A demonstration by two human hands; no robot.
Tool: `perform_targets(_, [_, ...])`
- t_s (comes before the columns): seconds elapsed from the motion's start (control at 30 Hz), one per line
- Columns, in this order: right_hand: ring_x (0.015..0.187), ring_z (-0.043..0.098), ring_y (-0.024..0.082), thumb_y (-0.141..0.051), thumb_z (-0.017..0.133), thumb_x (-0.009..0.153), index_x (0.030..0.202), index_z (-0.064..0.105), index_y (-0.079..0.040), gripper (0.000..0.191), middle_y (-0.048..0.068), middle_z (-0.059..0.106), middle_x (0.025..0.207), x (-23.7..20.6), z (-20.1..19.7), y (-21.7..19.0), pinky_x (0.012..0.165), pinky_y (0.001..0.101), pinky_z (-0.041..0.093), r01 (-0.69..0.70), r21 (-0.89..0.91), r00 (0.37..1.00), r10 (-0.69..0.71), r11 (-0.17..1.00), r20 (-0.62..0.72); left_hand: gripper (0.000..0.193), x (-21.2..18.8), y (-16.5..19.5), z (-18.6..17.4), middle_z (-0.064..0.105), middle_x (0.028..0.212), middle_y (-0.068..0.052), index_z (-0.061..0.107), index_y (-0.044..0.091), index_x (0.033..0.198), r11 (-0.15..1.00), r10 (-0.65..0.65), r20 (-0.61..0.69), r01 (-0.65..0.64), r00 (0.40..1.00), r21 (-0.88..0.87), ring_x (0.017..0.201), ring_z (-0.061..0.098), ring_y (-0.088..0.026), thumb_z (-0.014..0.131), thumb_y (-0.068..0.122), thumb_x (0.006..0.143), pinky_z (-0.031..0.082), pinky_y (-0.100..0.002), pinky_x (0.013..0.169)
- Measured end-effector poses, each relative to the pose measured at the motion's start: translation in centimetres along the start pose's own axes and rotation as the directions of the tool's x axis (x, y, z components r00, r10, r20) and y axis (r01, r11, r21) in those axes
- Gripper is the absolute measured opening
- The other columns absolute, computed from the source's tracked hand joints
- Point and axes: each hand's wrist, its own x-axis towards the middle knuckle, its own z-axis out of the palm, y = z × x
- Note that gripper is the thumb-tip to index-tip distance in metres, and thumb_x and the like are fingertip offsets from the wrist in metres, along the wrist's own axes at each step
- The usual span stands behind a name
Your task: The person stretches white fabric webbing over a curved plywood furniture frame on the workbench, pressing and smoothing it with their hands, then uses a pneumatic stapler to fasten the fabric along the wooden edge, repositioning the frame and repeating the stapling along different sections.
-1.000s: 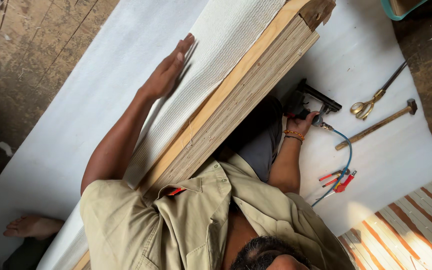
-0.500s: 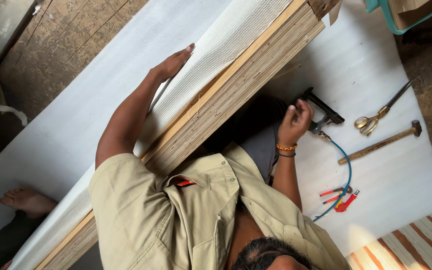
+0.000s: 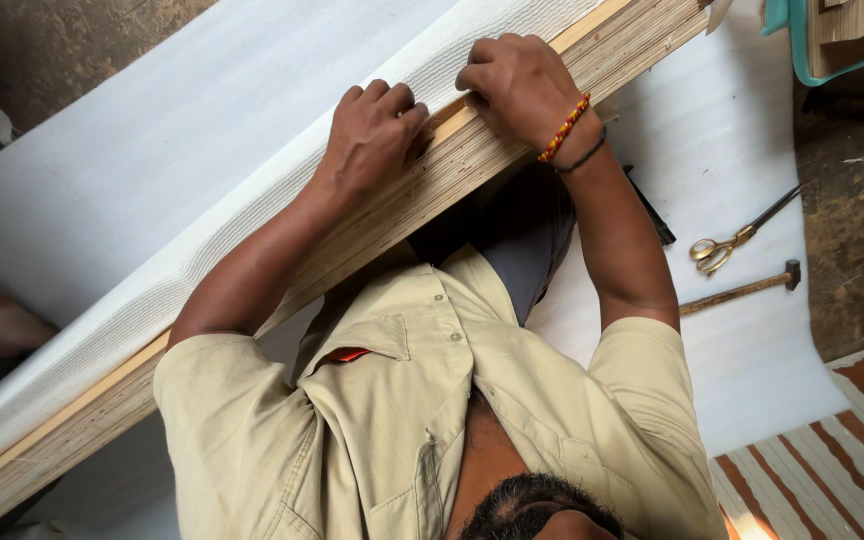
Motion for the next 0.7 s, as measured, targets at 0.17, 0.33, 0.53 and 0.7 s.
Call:
perform_targets(0.17, [0.089, 0.067, 0.028, -0.021, 0.086, 0.081, 0.091, 0.076, -0.014, 0.016, 0.005, 0.070, 0.093, 2.0, 0.5, -0.4, 0.077, 0.0419, 0.054, 0.000, -0.042, 0.992, 0.006, 0.999, 0.128, 0.023, -0.5, -0.1, 0.6, 0.071, 0.097, -0.012, 0.078, 0.005, 0.100, 0.998, -0.067, 0.055, 0.068, 0.996, -0.011, 0.081, 0.060, -0.021, 0.077, 0.027, 0.094, 0.051, -0.037, 0.065])
perform_targets(0.33, [0.086, 0.068, 0.027, -0.018, 0.087, 0.074, 0.087, 0.075, -0.016, 0.018, 0.004, 0.070, 0.091, 3.9, 0.7, -2.2, 0.071, 0.0424, 0.054, 0.022, -0.102, 0.988, -0.006, 0.995, 0.157, 0.021, -1.5, -0.6, 1.0, 0.072, 0.100, -0.013, 0.079, 0.004, 0.100, 0.996, -0.077, 0.024, 0.076, 0.997, 0.039, 0.082, 0.061, -0.021, 0.078, 0.021, 0.088, 0.054, -0.034, 0.062])
perform_targets(0.53, [0.082, 0.068, 0.025, -0.012, 0.084, 0.077, 0.078, 0.071, -0.018, 0.015, 0.003, 0.070, 0.087, 4.3, 0.9, -4.1, 0.068, 0.0417, 0.053, 0.060, -0.182, 0.992, -0.038, 0.981, 0.123, 0.011, -2.1, -0.7, 0.8, 0.070, 0.089, -0.011, 0.077, 0.004, 0.091, 0.994, -0.101, 0.021, 0.100, 0.995, 0.043, 0.077, 0.059, -0.019, 0.076, 0.014, 0.095, 0.054, -0.035, 0.063])
perform_targets(0.7, [0.079, 0.068, 0.026, -0.009, 0.082, 0.077, 0.075, 0.068, -0.016, 0.016, 0.004, 0.068, 0.083, 4.1, 0.8, -4.5, 0.065, 0.0395, 0.053, 0.105, -0.152, 0.994, -0.098, 0.983, 0.056, 0.008, -2.5, -0.4, 0.4, 0.066, 0.084, -0.009, 0.072, 0.003, 0.091, 0.991, -0.028, -0.111, 0.042, 0.993, 0.127, 0.073, 0.058, -0.016, 0.073, 0.010, 0.096, 0.052, -0.032, 0.060])
